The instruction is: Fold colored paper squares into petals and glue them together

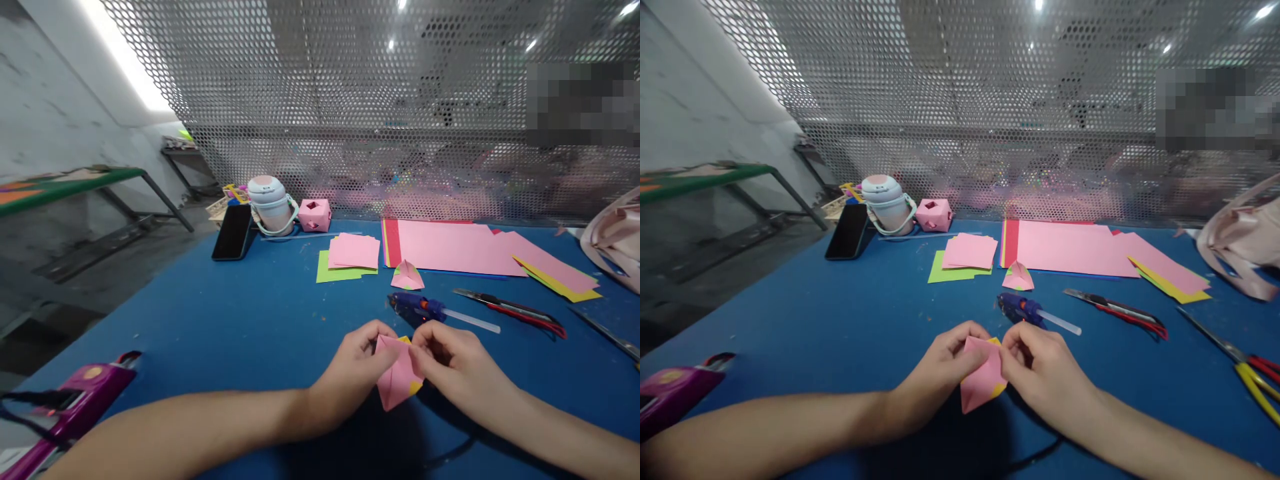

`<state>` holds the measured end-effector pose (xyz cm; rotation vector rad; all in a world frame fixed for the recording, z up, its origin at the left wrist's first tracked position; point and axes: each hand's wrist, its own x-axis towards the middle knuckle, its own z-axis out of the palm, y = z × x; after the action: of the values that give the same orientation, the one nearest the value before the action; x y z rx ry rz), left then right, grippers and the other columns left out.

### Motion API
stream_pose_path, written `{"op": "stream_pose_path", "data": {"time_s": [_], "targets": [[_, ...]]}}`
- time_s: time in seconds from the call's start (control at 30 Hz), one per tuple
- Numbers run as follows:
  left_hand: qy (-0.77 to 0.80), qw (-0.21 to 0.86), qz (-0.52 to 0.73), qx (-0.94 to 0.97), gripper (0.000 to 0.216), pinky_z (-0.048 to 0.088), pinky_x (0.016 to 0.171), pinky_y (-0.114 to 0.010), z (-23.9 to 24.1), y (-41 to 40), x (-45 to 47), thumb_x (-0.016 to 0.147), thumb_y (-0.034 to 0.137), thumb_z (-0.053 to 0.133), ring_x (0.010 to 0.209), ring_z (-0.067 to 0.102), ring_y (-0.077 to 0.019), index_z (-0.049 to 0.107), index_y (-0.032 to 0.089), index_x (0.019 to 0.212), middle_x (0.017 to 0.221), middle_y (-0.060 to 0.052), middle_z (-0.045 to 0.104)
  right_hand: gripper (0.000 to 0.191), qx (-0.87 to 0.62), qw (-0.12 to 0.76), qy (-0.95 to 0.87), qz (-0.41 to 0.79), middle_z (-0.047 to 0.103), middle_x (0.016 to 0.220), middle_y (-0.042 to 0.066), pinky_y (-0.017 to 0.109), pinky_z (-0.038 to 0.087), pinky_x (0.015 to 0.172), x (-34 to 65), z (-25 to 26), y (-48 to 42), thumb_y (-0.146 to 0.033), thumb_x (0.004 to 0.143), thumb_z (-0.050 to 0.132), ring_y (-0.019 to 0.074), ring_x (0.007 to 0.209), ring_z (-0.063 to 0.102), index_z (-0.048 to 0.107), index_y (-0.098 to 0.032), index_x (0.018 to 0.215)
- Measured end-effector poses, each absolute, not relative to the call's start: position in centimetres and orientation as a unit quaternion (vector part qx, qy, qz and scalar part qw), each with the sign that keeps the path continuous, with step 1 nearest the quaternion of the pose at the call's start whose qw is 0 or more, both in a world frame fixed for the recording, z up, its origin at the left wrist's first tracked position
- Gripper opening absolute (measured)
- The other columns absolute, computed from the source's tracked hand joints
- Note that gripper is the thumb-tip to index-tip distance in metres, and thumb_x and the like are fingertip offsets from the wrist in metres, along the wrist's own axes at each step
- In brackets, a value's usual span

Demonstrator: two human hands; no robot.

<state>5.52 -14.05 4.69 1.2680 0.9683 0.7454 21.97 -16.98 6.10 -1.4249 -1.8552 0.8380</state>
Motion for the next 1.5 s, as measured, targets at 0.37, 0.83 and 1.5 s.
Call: {"op": "stream_pose_path", "data": {"time_s": [0.37,0.83,1.5], "targets": [[0.413,0.652,0.338,0.539,0.009,0.037,0.056,-0.02,4.7,-13.7,5.8,0.065,0.024,0.056,0.059,0.048,-0.0105,0.057,0.015,0.067,0.062,0.002,0.055,0.012,-0.531,0.329,-0.734,0.267,0.053,0.057,-0.004,0.019,0.038,0.047,21.9,5.7,-16.9,-0.021,0.082,0.048,0.0086,0.049,0.048,0.054,-0.018,0.071],[0.41,0.593,0.301,0.625,0.011,0.04,0.061,-0.02,4.7,-13.6,5.2,0.072,0.019,0.052,0.065,0.052,-0.0119,0.06,0.014,0.068,0.068,0.0,0.058,0.02,-0.507,0.341,-0.698,0.374,0.051,0.064,-0.003,0.021,0.039,0.055,22.0,6.5,-17.0,-0.021,0.086,0.043,0.0101,0.059,0.048,0.052,-0.018,0.069],[0.389,0.537,0.263,0.701,0.017,0.039,0.063,-0.021,4.6,-13.6,5.0,0.079,0.022,0.048,0.068,0.051,-0.0117,0.06,0.012,0.071,0.071,-0.001,0.058,0.016,-0.54,0.286,-0.72,0.328,0.049,0.058,-0.004,0.021,0.033,0.052,21.7,6.1,-16.9,-0.017,0.081,0.046,0.0089,0.053,0.044,0.049,-0.018,0.066]]}}
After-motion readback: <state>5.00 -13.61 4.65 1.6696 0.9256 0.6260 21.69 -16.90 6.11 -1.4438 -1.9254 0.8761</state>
